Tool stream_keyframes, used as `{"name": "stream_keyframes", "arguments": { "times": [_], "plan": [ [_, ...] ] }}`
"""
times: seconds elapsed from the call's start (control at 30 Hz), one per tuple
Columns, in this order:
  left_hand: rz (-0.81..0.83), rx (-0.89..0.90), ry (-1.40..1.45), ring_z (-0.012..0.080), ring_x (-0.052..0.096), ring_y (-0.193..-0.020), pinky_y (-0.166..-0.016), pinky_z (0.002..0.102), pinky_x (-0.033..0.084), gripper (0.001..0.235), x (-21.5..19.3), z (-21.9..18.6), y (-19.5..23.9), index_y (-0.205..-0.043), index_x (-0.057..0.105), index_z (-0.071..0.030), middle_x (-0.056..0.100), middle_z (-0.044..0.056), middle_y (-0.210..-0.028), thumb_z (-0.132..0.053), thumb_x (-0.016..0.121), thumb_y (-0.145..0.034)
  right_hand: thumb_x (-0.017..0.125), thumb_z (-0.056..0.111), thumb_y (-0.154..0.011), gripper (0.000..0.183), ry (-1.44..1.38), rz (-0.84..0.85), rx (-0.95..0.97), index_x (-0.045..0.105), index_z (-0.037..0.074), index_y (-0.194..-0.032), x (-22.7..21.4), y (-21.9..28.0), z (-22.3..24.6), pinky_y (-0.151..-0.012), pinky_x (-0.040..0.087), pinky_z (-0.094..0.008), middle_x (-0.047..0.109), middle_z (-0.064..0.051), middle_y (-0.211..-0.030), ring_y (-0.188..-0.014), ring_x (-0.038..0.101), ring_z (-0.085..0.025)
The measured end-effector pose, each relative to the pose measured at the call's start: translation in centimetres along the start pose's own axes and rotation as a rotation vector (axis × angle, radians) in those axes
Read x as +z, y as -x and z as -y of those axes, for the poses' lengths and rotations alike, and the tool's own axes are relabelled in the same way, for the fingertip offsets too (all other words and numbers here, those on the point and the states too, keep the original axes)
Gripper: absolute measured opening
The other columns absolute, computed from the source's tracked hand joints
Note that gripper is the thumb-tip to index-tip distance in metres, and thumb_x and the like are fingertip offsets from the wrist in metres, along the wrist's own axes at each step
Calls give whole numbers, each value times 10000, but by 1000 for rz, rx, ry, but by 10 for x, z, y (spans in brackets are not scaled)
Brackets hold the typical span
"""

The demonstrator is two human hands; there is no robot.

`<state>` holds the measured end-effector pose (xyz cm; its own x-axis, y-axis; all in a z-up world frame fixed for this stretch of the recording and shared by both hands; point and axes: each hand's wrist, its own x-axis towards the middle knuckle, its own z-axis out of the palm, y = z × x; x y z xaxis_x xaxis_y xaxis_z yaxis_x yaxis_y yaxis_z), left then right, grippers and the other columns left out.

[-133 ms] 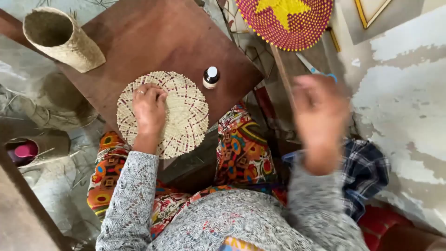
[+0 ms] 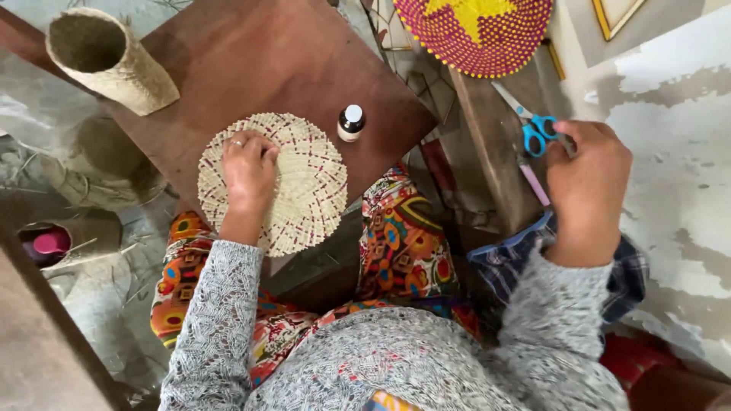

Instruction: Applying a liquid finish and smoothing the surface of a circular woven mat by hand.

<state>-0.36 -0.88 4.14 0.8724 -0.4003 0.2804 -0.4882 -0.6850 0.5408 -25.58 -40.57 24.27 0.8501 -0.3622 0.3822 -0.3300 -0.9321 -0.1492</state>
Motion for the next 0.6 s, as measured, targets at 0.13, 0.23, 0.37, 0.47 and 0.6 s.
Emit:
{"name": "stream_keyframes", "arguments": {
  "times": [0.13, 0.23, 0.37, 0.47, 0.6],
  "plan": [
    [127, -35, -13, 300, 612, -1043, -984, 504, 470, 88, -15, -8, -6, -854, 735, -84, 695, 107, -1062, -122, 782, -918, 616, -92, -835, 421, -44, 149, 60, 782, -4, -1212, 25, 0, -28, -906, 542, -451, 727, -206, -1128, -953, 702, -381],
    [128, -1, 31, 344, 580, -1061, -941, 531, 460, 92, -10, 3, -5, -862, 720, -95, 666, 93, -1093, -127, 787, -915, 605, -112, -810, 478, -28, 180, 26, 778, 4, -1240, 33, -1, -39, -925, 535, -447, 718, -216, -1124, -967, 698, -401],
    [-38, 236, 205, 314, 624, -996, -920, 452, 442, 37, 3, 30, -6, -870, 713, -142, 684, 82, -1034, -127, 742, -888, 648, 9, -809, 572, 155, 342, -62, 762, 90, -1364, 54, -4, -80, -842, 531, -515, 749, -241, -1113, -985, 675, -448],
    [9, 189, 211, 348, 587, -1036, -938, 466, 421, 74, 12, 37, -7, -909, 678, -147, 652, 91, -1113, -161, 748, -889, 742, 118, -780, 649, 132, 481, -60, 759, 119, -1428, 55, -2, -121, -877, 521, -455, 776, -153, -1182, -1088, 710, -382],
    [-3, 179, 223, 325, 634, -993, -912, 461, 464, 118, -2, 30, -14, -898, 694, -109, 677, 86, -1044, -201, 769, -909, 708, -106, -865, 813, -392, 408, 140, 522, -29, -1653, 136, 58, -259, -806, 439, -399, 561, -231, -1040, -856, 539, -305]
  ]
}}
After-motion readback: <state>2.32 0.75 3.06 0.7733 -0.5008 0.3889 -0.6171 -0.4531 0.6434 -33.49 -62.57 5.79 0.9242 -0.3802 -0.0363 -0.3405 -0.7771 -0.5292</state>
